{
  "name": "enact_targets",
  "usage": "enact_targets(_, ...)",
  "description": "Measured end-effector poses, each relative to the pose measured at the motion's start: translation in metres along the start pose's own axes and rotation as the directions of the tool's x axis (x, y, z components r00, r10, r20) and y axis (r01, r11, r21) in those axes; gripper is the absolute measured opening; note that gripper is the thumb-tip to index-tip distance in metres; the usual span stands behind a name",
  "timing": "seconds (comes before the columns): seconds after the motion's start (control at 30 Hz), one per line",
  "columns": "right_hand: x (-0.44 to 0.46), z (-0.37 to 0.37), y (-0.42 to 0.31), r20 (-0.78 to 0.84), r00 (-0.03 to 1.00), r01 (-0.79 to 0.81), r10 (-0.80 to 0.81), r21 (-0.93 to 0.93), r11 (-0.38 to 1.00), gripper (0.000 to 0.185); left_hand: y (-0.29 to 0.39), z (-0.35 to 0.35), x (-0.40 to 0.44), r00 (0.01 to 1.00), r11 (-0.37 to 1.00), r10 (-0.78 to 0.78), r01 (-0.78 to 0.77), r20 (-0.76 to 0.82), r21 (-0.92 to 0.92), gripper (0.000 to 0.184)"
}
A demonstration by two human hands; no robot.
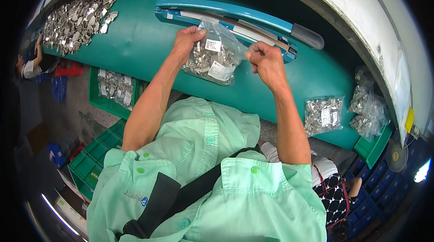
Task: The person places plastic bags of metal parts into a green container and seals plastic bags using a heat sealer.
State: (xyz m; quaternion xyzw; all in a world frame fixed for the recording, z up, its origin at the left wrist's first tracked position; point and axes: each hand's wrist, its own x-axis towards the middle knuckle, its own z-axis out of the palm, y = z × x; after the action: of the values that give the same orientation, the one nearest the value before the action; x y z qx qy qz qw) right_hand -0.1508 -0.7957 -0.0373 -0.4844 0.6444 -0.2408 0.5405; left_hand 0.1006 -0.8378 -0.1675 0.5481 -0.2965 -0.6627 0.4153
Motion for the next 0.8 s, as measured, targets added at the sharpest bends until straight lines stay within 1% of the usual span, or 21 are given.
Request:
enact_targets(0.03,-0.004,-0.004,0.0,0.016,1.0,-0.02,0.02,0.006,1.0,0.011,-0.001,-0.003,-0.006,1.0,1.0,0.021,-0.021,0.018,-0.005,0.013)
enact_targets(0.07,-0.006,-0.007,0.006,-0.025,0.994,0.099,-0.103,-0.136,0.986,0.011,-0.002,-0.006,-0.013,0.999,0.999,0.042,-0.041,0.035,-0.012,0.013)
enact_targets(0.1,-0.008,-0.008,0.01,-0.045,0.972,0.211,-0.232,-0.278,0.937,0.012,-0.001,-0.008,-0.022,0.997,0.998,0.056,-0.055,0.055,-0.012,0.012)
enact_targets(0.13,-0.008,-0.006,0.012,-0.043,0.932,0.311,-0.36,-0.414,0.856,0.013,-0.002,-0.009,-0.029,0.997,0.998,0.055,-0.053,0.049,-0.031,0.011)
enact_targets(0.17,-0.005,-0.001,0.011,-0.063,0.864,0.413,-0.499,-0.477,0.776,0.016,-0.002,-0.007,-0.035,0.998,0.998,0.052,-0.05,0.044,-0.05,0.011)
enact_targets(0.2,-0.004,0.011,-0.004,-0.073,0.774,0.502,-0.629,-0.536,0.679,0.019,-0.004,-0.006,-0.038,0.998,0.997,0.051,-0.049,0.038,-0.067,0.011)
enact_targets(0.27,0.005,0.027,-0.013,0.01,0.747,0.548,-0.665,-0.576,0.607,0.024,-0.006,-0.006,-0.043,0.992,0.994,0.111,-0.111,0.056,-0.009,0.015)
enact_targets(0.3,0.017,0.035,-0.01,0.109,0.809,0.53,-0.578,-0.56,0.637,0.027,-0.005,-0.007,-0.047,0.99,0.992,0.128,-0.129,0.055,0.012,0.017)
enact_targets(0.33,0.03,0.047,-0.007,0.222,0.845,0.521,-0.486,-0.543,0.659,0.03,-0.015,-0.009,-0.045,0.985,0.985,0.168,-0.168,0.033,0.025,0.019)
enact_targets(0.37,0.047,0.055,0.002,0.279,0.893,0.45,-0.354,-0.604,0.658,0.033,-0.025,-0.013,-0.042,0.979,0.978,0.205,-0.205,0.006,0.042,0.02)
enact_targets(0.4,0.055,0.065,0.009,0.268,0.9,0.435,-0.344,-0.537,0.722,0.032,-0.02,-0.015,-0.053,0.986,0.986,0.163,-0.162,-0.029,0.032,0.022)
enact_targets(0.43,0.059,0.07,0.013,0.281,0.88,0.475,-0.383,-0.513,0.714,0.031,-0.02,-0.021,-0.062,0.959,0.95,0.275,-0.261,-0.063,0.172,0.029)
enact_targets(0.47,0.052,0.077,0.007,0.281,0.92,0.368,-0.272,-0.387,0.846,0.031,-0.025,-0.028,-0.07,0.944,0.926,0.296,-0.246,-0.145,0.287,0.044)
enact_targets(0.5,0.033,0.087,-0.009,0.313,0.927,0.291,-0.208,-0.246,0.925,0.028,-0.028,-0.039,-0.087,0.957,0.955,0.233,-0.192,-0.173,0.227,0.05)
enact_targets(0.53,0.023,0.099,-0.013,0.368,0.904,0.301,-0.217,-0.187,0.935,0.028,-0.03,-0.049,-0.1,0.966,0.976,0.177,-0.147,-0.189,0.163,0.055)
enact_targets(0.6,0.006,0.122,-0.019,0.462,0.857,0.295,-0.228,-0.077,0.952,0.028,-0.046,-0.075,-0.126,0.996,0.983,0.06,-0.072,-0.07,-0.172,0.06)
enact_targets(0.63,-0.003,0.136,-0.026,0.492,0.841,0.281,-0.224,-0.044,0.959,0.028,-0.055,-0.087,-0.137,1.0,0.944,0.024,-0.02,0.009,-0.33,0.062)
enact_targets(0.7,-0.022,0.169,-0.048,0.544,0.809,0.25,-0.221,0.022,0.968,0.029,-0.067,-0.11,-0.153,0.998,0.83,0.06,-0.057,-0.013,-0.555,0.063)
enact_targets(0.73,-0.031,0.186,-0.057,0.543,0.806,0.238,-0.236,0.067,0.969,0.03,-0.074,-0.122,-0.16,0.997,0.749,0.077,-0.074,-0.025,-0.658,0.063)
enact_targets(0.77,-0.04,0.204,-0.065,0.54,0.803,0.227,-0.251,0.113,0.967,0.031,-0.081,-0.136,-0.166,0.994,0.657,0.071,-0.109,-0.082,-0.746,0.069)
enact_targets(0.8,-0.05,0.223,-0.074,0.535,0.803,0.213,-0.264,0.158,0.964,0.032,-0.088,-0.153,-0.171,0.99,0.595,0.084,-0.14,-0.112,-0.791,0.071)
